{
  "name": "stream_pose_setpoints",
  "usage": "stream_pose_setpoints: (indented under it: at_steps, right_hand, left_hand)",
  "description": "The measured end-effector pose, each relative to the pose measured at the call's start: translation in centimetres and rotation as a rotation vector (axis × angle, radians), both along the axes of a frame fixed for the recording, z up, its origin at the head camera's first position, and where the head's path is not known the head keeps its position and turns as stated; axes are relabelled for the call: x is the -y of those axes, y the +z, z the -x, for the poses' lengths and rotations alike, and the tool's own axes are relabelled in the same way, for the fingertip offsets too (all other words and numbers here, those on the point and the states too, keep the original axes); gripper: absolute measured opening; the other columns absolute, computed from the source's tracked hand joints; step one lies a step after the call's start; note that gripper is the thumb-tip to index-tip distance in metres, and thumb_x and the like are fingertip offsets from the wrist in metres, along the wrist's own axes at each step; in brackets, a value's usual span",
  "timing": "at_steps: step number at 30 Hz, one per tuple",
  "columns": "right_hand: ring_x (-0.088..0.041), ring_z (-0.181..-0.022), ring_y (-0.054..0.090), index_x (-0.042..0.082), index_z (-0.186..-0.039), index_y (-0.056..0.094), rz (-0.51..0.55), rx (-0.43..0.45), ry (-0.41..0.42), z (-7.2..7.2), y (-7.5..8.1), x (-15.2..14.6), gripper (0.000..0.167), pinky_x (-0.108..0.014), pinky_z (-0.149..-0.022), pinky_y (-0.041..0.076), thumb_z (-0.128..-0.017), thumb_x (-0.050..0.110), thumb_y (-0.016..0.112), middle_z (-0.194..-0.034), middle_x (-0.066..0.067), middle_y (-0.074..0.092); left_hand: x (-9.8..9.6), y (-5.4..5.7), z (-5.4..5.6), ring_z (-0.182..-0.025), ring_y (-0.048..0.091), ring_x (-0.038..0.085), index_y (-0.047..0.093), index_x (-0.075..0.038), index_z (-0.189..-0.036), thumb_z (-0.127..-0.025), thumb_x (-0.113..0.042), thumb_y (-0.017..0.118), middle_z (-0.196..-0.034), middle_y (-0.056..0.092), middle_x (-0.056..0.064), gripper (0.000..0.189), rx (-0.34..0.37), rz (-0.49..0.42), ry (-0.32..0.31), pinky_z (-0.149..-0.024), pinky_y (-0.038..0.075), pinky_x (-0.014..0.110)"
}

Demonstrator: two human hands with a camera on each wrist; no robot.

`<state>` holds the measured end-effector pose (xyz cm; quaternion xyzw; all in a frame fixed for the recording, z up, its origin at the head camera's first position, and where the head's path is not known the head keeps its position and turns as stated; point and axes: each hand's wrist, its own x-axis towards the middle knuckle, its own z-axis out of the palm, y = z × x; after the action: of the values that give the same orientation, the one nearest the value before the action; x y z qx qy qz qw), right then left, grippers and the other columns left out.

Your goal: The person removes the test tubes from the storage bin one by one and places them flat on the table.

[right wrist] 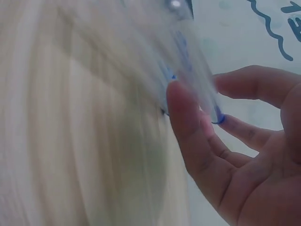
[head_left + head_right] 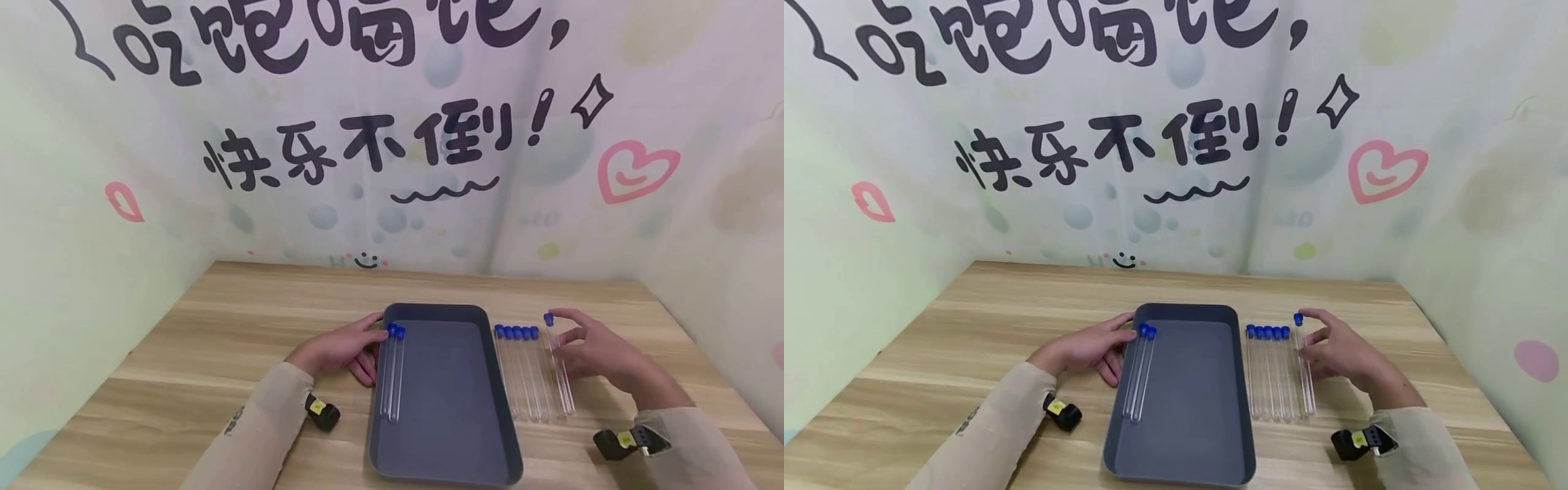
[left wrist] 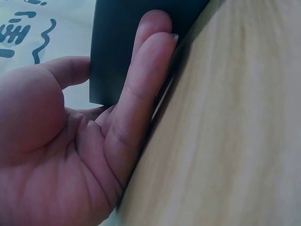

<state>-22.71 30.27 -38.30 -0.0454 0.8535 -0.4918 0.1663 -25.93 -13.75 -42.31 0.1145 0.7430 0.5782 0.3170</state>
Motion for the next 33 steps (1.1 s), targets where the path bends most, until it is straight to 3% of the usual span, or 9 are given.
stream_pose_setpoints:
  at_steps: [6, 16, 26, 33]
  right_hand:
    - [-0.024, -0.083, 0.065, 0.003, -0.157, 0.015, -0.072, -0.003, -0.008, 0.4, -0.4, -0.2, 0.084, -0.037, -0.072, 0.059, -0.09, 0.006, 0.066, -0.116, -0.025, 0.055]
    - [-0.023, -0.086, 0.063, 0.004, -0.157, 0.018, -0.148, -0.001, -0.005, 0.5, -0.9, -0.1, 0.081, -0.035, -0.073, 0.058, -0.091, 0.007, 0.065, -0.119, -0.025, 0.056]
    - [-0.023, -0.086, 0.065, 0.0, -0.157, 0.016, -0.135, -0.005, 0.018, 0.5, -1.1, -0.1, 0.082, -0.036, -0.073, 0.06, -0.093, 0.009, 0.065, -0.117, -0.026, 0.058]
    - [-0.022, -0.086, 0.064, -0.001, -0.156, 0.019, -0.185, -0.01, 0.014, 0.5, -1.1, 0.2, 0.08, -0.037, -0.075, 0.062, -0.094, 0.013, 0.067, -0.119, -0.028, 0.058]
  left_hand:
    - [0.1, 0.0, 0.0, -0.063, 0.069, 0.022, 0.016, -0.035, -0.159, -0.108, -0.034, 0.042, -0.095, 0.06, 0.02, 0.058, 0.001, -0.001, 0.002, -0.062, 0.064, 0.043]
    - [0.2, -0.2, 0.1, -0.064, 0.069, 0.022, 0.017, -0.035, -0.159, -0.107, -0.035, 0.043, -0.095, 0.06, 0.02, 0.058, 0.002, -0.002, 0.0, -0.063, 0.064, 0.043]
    - [0.1, -0.3, 0.2, -0.063, 0.069, 0.022, 0.018, -0.037, -0.159, -0.108, -0.035, 0.043, -0.095, 0.06, 0.019, 0.057, 0.009, -0.021, -0.005, -0.062, 0.064, 0.043]
    - [0.1, -0.2, 0.2, -0.062, 0.069, 0.021, 0.018, -0.037, -0.159, -0.108, -0.033, 0.042, -0.094, 0.06, 0.019, 0.056, 0.006, -0.025, -0.008, -0.062, 0.064, 0.042]
